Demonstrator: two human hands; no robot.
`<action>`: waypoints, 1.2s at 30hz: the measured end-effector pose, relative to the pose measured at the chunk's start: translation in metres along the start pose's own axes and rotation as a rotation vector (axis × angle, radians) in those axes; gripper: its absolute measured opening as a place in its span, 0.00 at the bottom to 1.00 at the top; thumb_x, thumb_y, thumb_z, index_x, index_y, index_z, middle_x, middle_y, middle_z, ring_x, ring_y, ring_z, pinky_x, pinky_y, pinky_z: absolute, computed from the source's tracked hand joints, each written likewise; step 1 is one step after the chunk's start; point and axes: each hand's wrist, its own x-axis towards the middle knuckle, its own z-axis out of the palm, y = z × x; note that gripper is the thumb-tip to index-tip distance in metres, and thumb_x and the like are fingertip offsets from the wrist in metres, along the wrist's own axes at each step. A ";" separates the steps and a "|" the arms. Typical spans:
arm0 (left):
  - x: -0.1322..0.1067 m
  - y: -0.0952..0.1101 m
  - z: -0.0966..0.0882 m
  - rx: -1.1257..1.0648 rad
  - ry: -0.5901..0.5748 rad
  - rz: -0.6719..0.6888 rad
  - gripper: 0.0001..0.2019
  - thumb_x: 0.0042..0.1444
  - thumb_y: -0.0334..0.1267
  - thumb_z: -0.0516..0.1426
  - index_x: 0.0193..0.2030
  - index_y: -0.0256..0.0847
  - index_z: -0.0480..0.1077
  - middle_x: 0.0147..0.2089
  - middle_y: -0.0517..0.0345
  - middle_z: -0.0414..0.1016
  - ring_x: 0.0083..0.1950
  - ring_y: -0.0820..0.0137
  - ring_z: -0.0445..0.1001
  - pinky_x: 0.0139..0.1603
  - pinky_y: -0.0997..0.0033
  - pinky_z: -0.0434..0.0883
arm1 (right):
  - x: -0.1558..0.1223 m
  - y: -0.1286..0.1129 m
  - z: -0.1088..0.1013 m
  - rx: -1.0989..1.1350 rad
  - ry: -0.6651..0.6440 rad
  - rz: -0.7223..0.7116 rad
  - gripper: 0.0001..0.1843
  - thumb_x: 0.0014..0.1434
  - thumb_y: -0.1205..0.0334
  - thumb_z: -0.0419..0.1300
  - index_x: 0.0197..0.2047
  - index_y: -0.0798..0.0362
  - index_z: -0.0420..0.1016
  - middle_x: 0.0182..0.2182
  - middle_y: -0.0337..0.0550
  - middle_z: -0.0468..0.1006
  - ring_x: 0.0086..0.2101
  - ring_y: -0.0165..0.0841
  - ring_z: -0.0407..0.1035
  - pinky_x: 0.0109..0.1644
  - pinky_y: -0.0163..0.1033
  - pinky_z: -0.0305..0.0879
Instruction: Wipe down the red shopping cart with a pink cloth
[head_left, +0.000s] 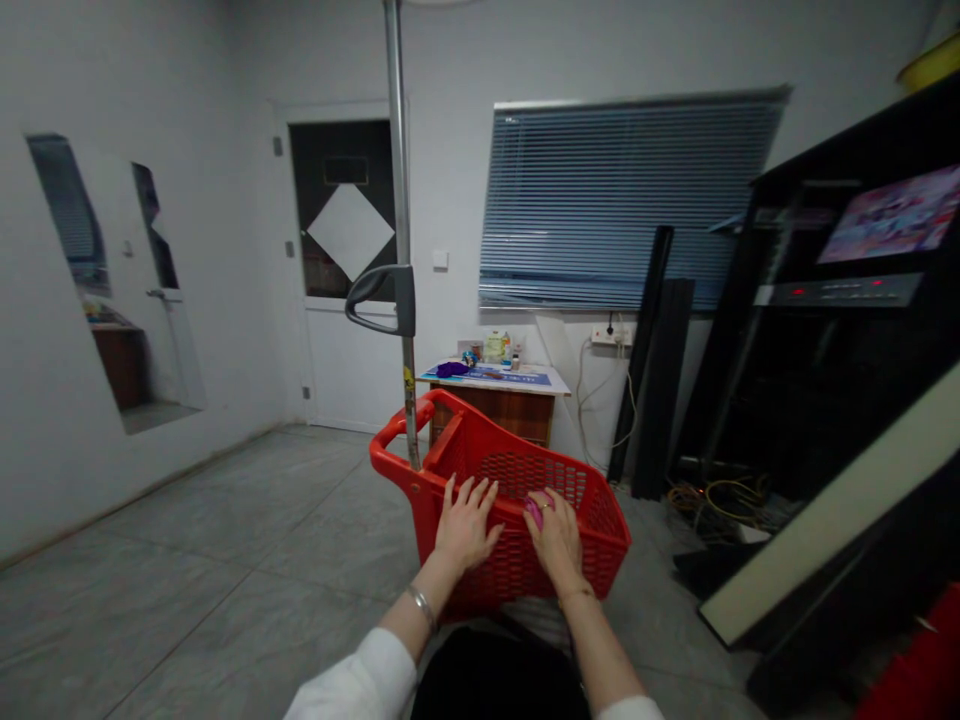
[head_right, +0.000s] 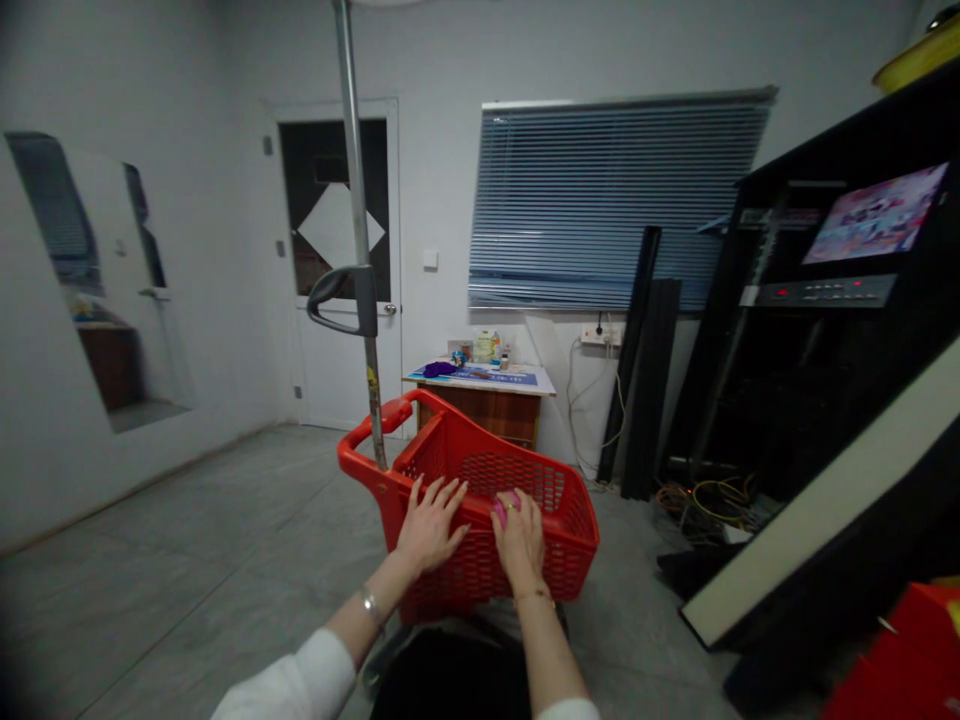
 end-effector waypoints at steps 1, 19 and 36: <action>0.000 0.000 0.000 0.004 -0.001 0.002 0.34 0.62 0.57 0.52 0.73 0.51 0.52 0.71 0.56 0.63 0.72 0.54 0.55 0.74 0.40 0.39 | 0.001 -0.006 0.002 0.012 -0.014 -0.003 0.22 0.67 0.49 0.50 0.53 0.52 0.76 0.53 0.54 0.73 0.54 0.41 0.64 0.58 0.50 0.64; -0.001 0.000 -0.003 0.003 -0.013 -0.002 0.33 0.63 0.56 0.52 0.73 0.51 0.52 0.71 0.56 0.62 0.72 0.56 0.55 0.74 0.40 0.40 | 0.001 -0.009 0.004 -0.013 0.045 -0.001 0.20 0.66 0.56 0.50 0.53 0.51 0.78 0.49 0.53 0.74 0.50 0.40 0.65 0.56 0.49 0.66; -0.001 -0.001 0.000 -0.021 0.004 -0.008 0.34 0.62 0.57 0.53 0.72 0.51 0.53 0.70 0.56 0.63 0.71 0.55 0.56 0.74 0.40 0.39 | -0.018 0.082 -0.022 -0.156 0.126 0.113 0.24 0.65 0.51 0.47 0.53 0.54 0.77 0.52 0.54 0.76 0.53 0.42 0.66 0.59 0.49 0.62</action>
